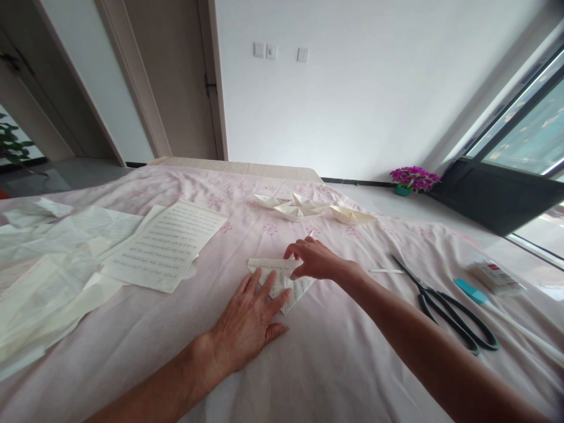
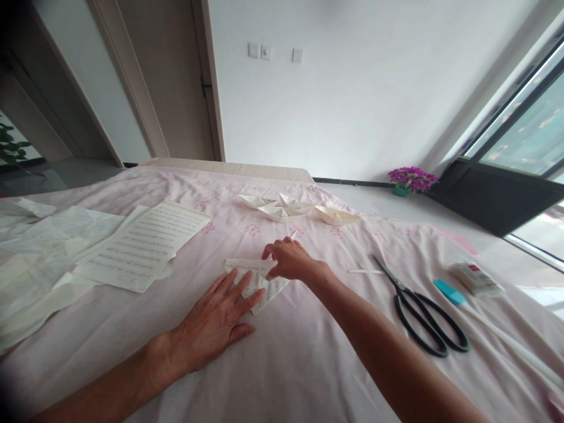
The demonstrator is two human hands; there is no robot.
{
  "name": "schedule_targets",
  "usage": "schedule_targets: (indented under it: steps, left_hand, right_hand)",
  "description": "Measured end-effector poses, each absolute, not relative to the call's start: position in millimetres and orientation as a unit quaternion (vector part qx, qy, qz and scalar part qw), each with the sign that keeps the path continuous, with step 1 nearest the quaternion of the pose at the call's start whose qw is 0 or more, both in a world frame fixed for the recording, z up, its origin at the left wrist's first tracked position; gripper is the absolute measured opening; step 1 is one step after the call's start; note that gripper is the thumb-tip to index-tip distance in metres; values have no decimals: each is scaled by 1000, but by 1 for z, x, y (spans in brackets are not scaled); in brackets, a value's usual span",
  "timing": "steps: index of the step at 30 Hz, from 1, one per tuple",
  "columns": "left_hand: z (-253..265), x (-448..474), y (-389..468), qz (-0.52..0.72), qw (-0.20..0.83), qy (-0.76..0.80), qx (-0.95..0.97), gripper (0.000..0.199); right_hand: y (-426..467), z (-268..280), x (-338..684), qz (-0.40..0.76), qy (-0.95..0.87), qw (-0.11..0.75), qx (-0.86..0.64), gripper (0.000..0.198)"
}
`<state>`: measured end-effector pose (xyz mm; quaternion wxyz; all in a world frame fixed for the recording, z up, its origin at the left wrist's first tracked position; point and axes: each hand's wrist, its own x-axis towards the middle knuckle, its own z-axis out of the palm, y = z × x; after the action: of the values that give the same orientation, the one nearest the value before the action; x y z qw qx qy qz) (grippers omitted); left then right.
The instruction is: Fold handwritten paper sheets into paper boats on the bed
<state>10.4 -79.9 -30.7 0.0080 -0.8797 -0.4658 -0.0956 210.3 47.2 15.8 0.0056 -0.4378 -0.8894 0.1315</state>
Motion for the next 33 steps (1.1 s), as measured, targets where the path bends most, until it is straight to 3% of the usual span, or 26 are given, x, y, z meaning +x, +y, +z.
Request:
schedule_targets:
  steps: [10,22,27,33]
  left_hand:
    - [-32,11,-79,-86,14,-466,-880,62]
    - [-31,11,-79,-82,-13,-471,-878,59]
    - [-30,12,-79,-80,-18,-475,-876,59]
    - [-28,13,-80,-77,-8,-477,-876,59]
  right_hand:
    - [37,15,210,101,-905,41,-412,41]
    - [41,17,207,132,-894,26,-427,38]
    - [40,19,206,170,-878,27,-447,46]
    - [39,19,205,159,-893,-7,-421,36]
